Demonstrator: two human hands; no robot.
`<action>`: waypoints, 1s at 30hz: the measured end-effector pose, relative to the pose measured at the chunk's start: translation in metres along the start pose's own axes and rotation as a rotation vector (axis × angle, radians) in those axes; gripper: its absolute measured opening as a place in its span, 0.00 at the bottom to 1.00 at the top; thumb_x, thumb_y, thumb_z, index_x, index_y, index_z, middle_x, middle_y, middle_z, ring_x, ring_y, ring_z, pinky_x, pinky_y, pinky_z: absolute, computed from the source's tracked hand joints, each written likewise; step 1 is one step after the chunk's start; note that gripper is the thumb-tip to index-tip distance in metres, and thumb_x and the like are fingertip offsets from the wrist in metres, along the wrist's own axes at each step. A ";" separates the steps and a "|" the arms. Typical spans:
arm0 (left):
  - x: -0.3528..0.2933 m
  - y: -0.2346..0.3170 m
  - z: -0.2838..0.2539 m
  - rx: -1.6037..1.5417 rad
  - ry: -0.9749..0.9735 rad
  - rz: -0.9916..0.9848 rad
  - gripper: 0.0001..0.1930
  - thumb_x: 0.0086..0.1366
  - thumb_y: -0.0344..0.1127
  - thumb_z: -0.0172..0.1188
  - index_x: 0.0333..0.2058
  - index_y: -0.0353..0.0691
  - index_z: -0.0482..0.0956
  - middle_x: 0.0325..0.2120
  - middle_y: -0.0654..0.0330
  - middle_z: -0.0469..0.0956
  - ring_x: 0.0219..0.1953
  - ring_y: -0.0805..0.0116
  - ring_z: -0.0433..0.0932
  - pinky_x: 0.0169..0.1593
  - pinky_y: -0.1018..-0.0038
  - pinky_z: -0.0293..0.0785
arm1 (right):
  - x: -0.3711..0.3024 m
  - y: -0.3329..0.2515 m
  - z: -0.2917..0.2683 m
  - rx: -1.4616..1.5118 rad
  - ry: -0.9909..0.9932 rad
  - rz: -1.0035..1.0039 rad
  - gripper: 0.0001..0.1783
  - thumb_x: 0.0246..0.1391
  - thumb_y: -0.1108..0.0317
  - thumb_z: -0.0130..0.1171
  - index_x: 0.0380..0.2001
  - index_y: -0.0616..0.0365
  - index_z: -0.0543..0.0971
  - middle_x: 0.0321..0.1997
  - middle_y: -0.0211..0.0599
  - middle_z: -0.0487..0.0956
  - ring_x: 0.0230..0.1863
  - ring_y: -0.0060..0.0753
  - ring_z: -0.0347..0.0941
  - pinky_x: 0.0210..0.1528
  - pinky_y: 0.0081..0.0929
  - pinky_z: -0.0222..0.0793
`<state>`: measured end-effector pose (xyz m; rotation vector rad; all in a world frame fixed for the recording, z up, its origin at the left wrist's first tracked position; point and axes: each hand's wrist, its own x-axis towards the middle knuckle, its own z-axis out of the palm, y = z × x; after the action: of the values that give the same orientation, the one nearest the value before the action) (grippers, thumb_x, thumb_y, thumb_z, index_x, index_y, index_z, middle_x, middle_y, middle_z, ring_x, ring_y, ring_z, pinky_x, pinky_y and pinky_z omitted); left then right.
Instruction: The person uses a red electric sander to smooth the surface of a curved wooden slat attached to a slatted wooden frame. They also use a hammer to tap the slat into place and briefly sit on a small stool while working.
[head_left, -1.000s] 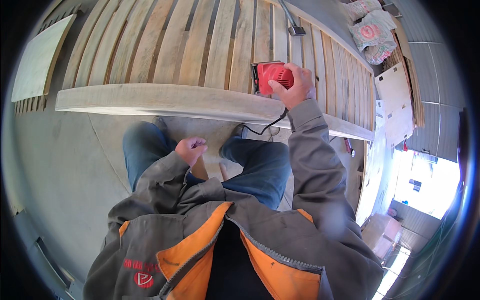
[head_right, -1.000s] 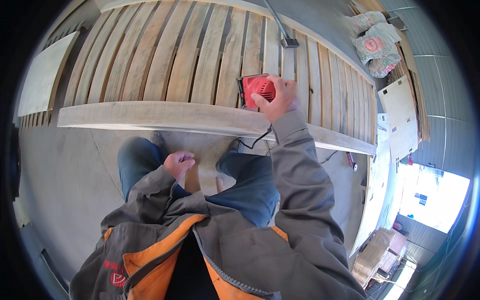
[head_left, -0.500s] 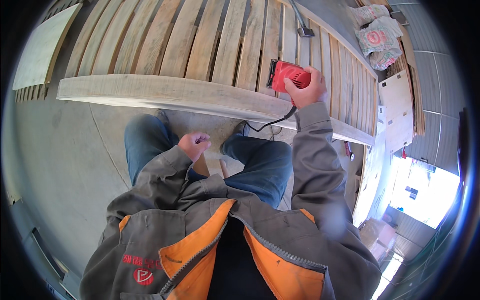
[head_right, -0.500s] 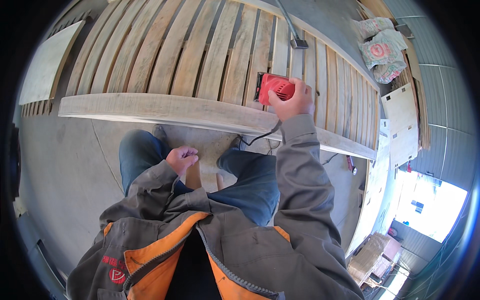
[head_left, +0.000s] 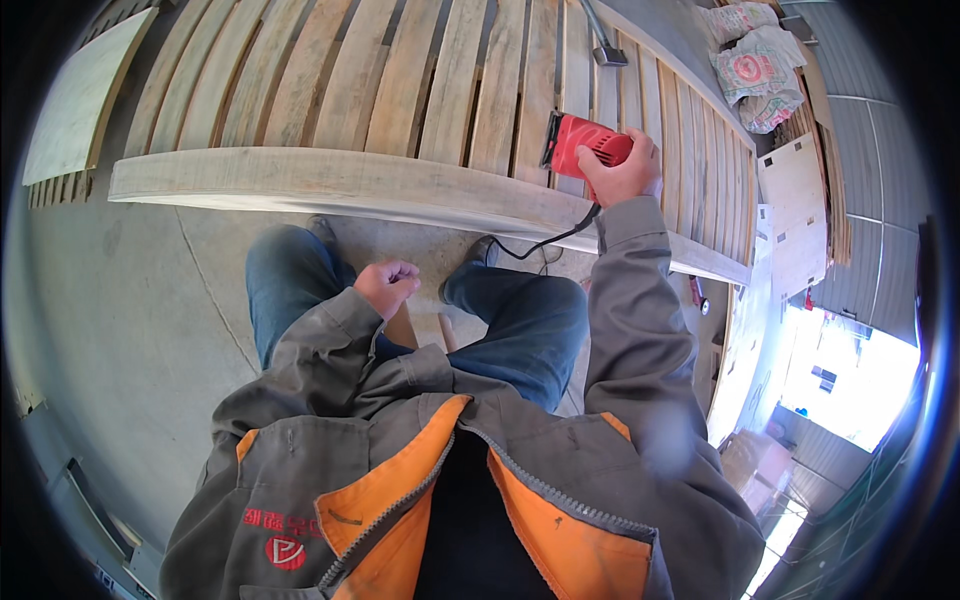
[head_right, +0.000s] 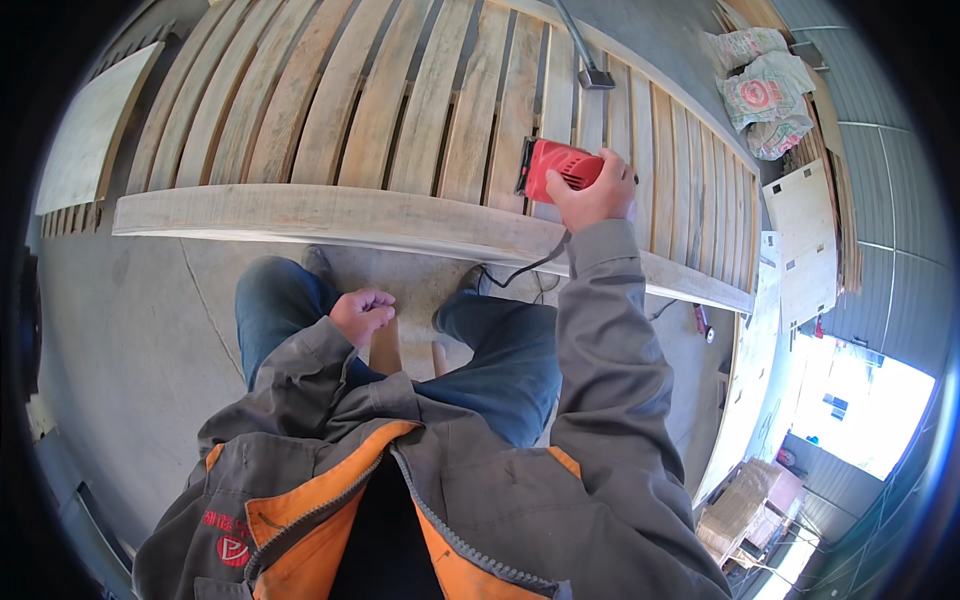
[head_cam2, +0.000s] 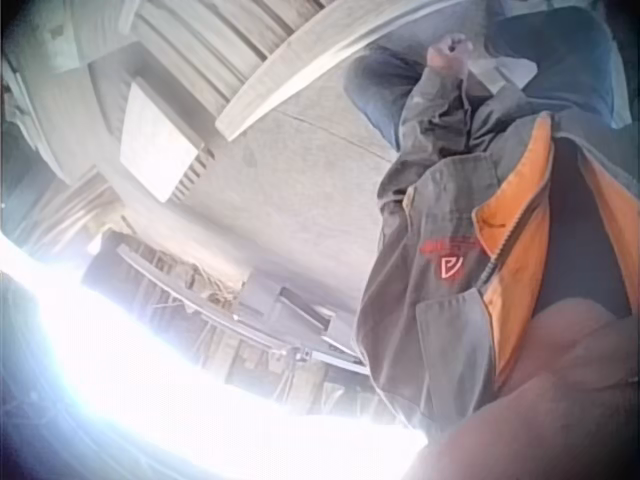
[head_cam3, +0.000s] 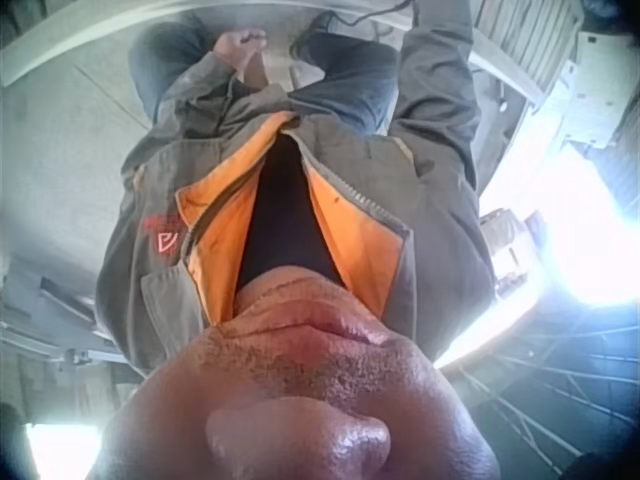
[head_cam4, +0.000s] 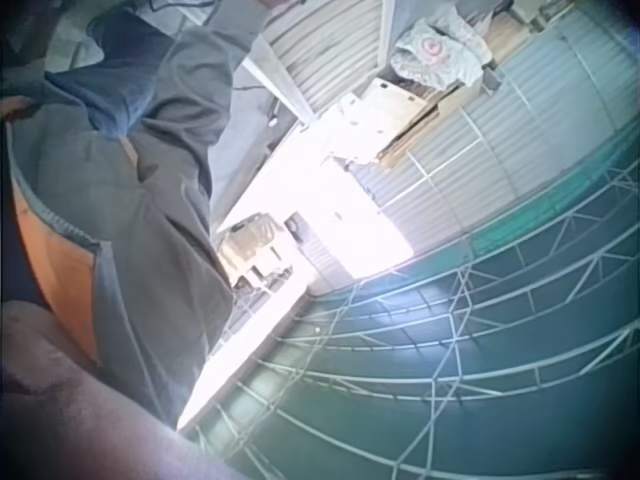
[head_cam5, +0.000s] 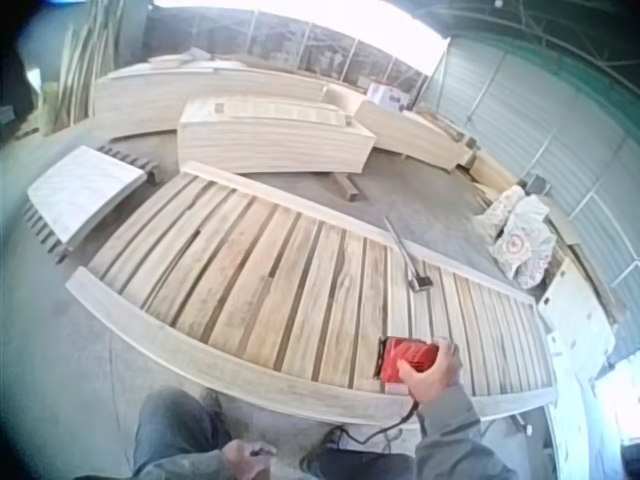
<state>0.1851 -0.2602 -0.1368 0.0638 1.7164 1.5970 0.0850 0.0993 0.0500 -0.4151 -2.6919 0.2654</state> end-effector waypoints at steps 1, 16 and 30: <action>0.000 -0.002 0.000 0.015 0.004 0.009 0.16 0.65 0.31 0.63 0.48 0.26 0.78 0.33 0.58 0.82 0.33 0.74 0.78 0.39 0.76 0.77 | 0.001 -0.001 0.000 0.003 0.010 0.020 0.41 0.38 0.48 0.73 0.53 0.58 0.73 0.51 0.52 0.77 0.53 0.54 0.74 0.53 0.48 0.73; 0.002 0.002 0.000 0.051 0.015 0.031 0.17 0.64 0.31 0.64 0.48 0.27 0.79 0.34 0.57 0.82 0.34 0.74 0.78 0.40 0.76 0.76 | 0.021 -0.043 0.023 -0.033 -0.314 0.177 0.50 0.46 0.44 0.68 0.65 0.65 0.65 0.59 0.60 0.73 0.60 0.56 0.72 0.63 0.42 0.68; 0.051 0.252 0.062 0.280 0.216 0.995 0.23 0.56 0.33 0.69 0.51 0.37 0.78 0.48 0.52 0.78 0.53 0.49 0.76 0.56 0.60 0.72 | 0.022 -0.064 0.018 -0.076 -0.433 0.297 0.46 0.54 0.48 0.61 0.71 0.54 0.56 0.67 0.55 0.63 0.64 0.56 0.67 0.63 0.44 0.68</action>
<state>0.0696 -0.1289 0.0621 1.0587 2.2339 2.0535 0.0428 0.0446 0.0572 -0.8716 -3.0612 0.3747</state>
